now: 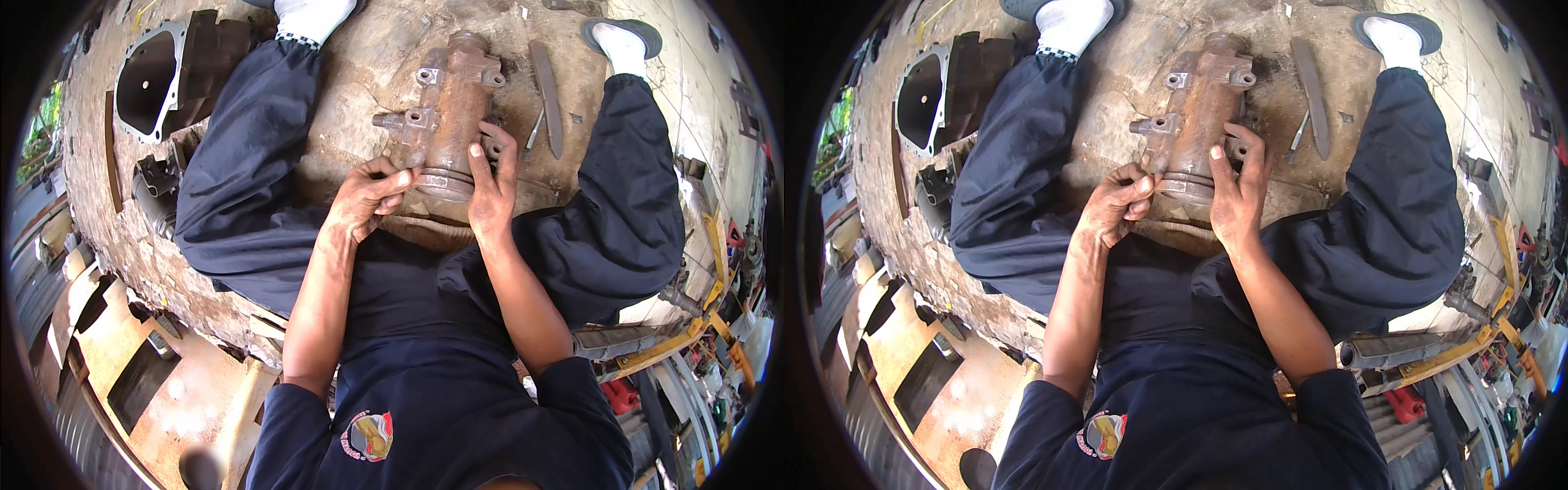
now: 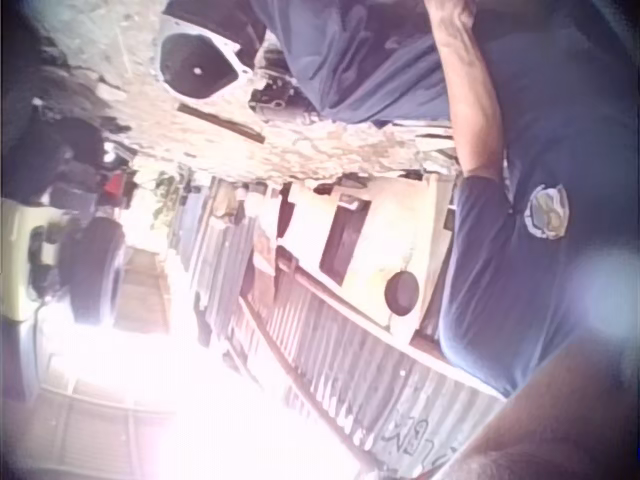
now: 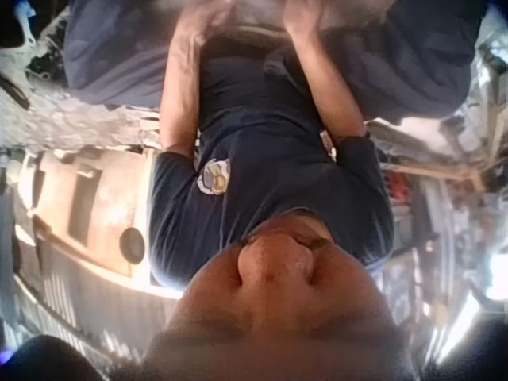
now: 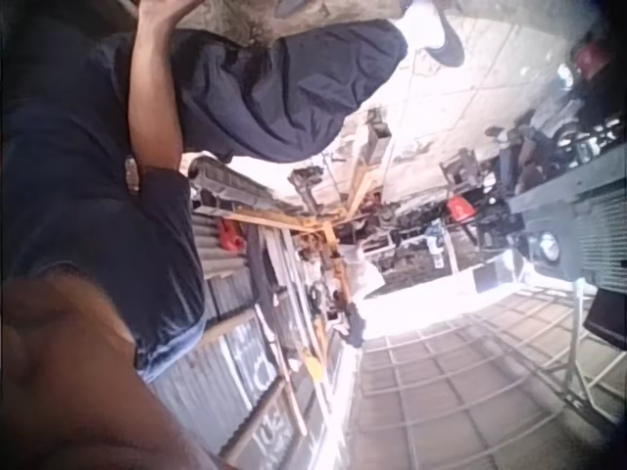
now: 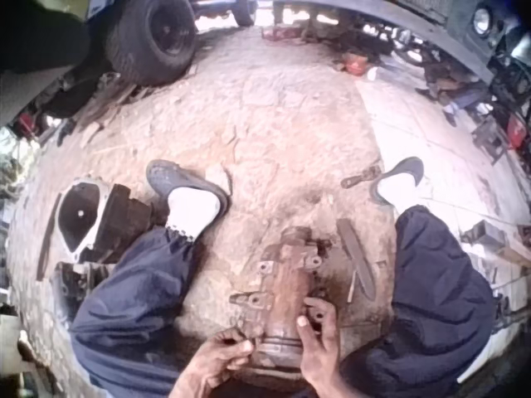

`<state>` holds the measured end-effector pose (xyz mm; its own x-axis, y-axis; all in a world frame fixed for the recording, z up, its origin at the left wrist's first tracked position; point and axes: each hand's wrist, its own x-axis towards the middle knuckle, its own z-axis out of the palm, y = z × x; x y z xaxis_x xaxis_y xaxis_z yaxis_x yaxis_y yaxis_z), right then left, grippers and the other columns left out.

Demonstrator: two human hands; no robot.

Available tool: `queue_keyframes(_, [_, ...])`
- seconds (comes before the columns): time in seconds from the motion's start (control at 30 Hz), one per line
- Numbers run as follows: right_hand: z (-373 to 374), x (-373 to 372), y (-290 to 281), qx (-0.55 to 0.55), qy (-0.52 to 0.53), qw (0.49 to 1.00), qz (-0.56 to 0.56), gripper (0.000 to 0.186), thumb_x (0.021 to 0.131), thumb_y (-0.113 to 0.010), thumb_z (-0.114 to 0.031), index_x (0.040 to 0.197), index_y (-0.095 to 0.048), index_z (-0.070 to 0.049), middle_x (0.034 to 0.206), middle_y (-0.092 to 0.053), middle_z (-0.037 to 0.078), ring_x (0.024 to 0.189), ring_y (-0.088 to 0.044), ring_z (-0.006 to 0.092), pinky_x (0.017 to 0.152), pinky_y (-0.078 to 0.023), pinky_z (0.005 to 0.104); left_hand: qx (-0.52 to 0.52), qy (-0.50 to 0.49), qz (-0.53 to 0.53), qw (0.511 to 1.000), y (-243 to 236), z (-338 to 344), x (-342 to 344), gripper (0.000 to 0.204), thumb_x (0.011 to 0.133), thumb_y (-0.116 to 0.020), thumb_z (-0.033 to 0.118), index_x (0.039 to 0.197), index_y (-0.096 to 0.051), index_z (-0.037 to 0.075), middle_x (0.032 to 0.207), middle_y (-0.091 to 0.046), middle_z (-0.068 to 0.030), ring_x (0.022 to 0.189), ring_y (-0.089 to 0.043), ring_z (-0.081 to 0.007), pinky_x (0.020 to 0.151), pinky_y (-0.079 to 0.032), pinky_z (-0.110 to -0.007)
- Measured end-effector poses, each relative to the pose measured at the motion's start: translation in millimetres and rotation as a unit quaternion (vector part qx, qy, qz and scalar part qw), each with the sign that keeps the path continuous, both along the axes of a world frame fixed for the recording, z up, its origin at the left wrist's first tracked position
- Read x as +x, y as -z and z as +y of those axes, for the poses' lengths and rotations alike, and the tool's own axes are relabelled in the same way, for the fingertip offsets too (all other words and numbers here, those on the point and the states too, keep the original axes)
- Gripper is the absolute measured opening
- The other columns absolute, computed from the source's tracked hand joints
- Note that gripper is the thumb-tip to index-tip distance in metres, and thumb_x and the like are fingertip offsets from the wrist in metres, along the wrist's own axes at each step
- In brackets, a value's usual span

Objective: The person sits on the floor and scrubs a rusty metal part with a wire brush and a flat metal file. They rotate the part to clean different sides and wipe away debris with their hands.

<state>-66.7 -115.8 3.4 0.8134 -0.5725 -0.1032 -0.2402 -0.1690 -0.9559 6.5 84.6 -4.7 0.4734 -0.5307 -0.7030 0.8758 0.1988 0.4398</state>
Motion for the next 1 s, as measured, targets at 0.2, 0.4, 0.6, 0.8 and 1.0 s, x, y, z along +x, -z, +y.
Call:
queue_keyframes(0.2, [-3.9, -3.7, -0.7, -0.008, -0.003, 1.0, 0.012, 0.042, 0.107, -0.064, -0.033, 0.137, -0.059, -0.004, 0.134, -0.056, 0.017, 0.128, -0.051, 0.0331, 0.114, -0.037, 0.0451, 0.049, 0.048, -0.008, 0.998, -19.1, -10.8, 11.0, 0.028, 0.09, -0.087, 0.01, 0.088, -0.059, 0.007, 0.099, -0.077, -0.0149, 0.057, -0.046, -0.0049, 0.045, -0.032, -0.019])
queue_keyframes(0.4, [-1.6, 0.3, 2.2, 0.0, -0.003, 1.0, 0.01, 0.043, 0.107, -0.064, -0.035, 0.136, -0.059, -0.004, 0.134, -0.056, 0.017, 0.129, -0.05, 0.0336, 0.115, -0.036, 0.0453, 0.036, 0.041, -0.013, 0.998, 5.6, 5.6, 10.0, 0.036, 0.088, -0.088, 0.007, 0.088, -0.052, 0.01, 0.096, -0.076, -0.0164, 0.054, -0.044, -0.0045, 0.044, -0.031, -0.019])
queue_keyframes(0.6, [-3.5, 0.3, -3.5, -0.011, 0.004, 1.0, 0.022, 0.043, 0.107, -0.064, -0.036, 0.136, -0.059, -0.005, 0.134, -0.056, 0.017, 0.129, -0.049, 0.0336, 0.115, -0.036, 0.0456, 0.113, 0.123, -0.085, 0.982, -37.4, -24.7, 29.9, 0.043, 0.083, -0.093, 0.01, 0.092, -0.051, 0.008, 0.095, -0.077, -0.0174, 0.055, -0.046, -0.0048, 0.044, -0.032, -0.02])
queue_keyframes(0.8, [-1.6, -0.7, -1.9, -0.009, -0.01, 1.0, 0.019, 0.043, 0.107, -0.063, -0.036, 0.136, -0.059, -0.005, 0.134, -0.055, 0.018, 0.129, -0.049, 0.0338, 0.114, -0.036, 0.0452, 0.09, 0.115, -0.038, 0.989, -9.4, 4.6, 21.3, 0.046, 0.084, -0.093, 0.013, 0.099, -0.05, 0.006, 0.094, -0.073, -0.013, 0.055, -0.045, -0.0053, 0.043, -0.03, -0.019])
queue_keyframes(1.0, [-1.4, 0.7, -3.1, 0.003, 0.008, 1.0, 0.016, 0.041, 0.107, -0.063, -0.034, 0.135, -0.059, -0.005, 0.133, -0.056, 0.017, 0.127, -0.05, 0.0334, 0.113, -0.037, 0.0453, 0.084, 0.124, -0.06, 0.987, -36.9, -23.0, 30.6, 0.046, 0.086, -0.091, 0.011, 0.095, -0.046, 0.01, 0.103, -0.077, -0.0189, 0.055, -0.044, -0.0046, 0.043, -0.031, -0.019])
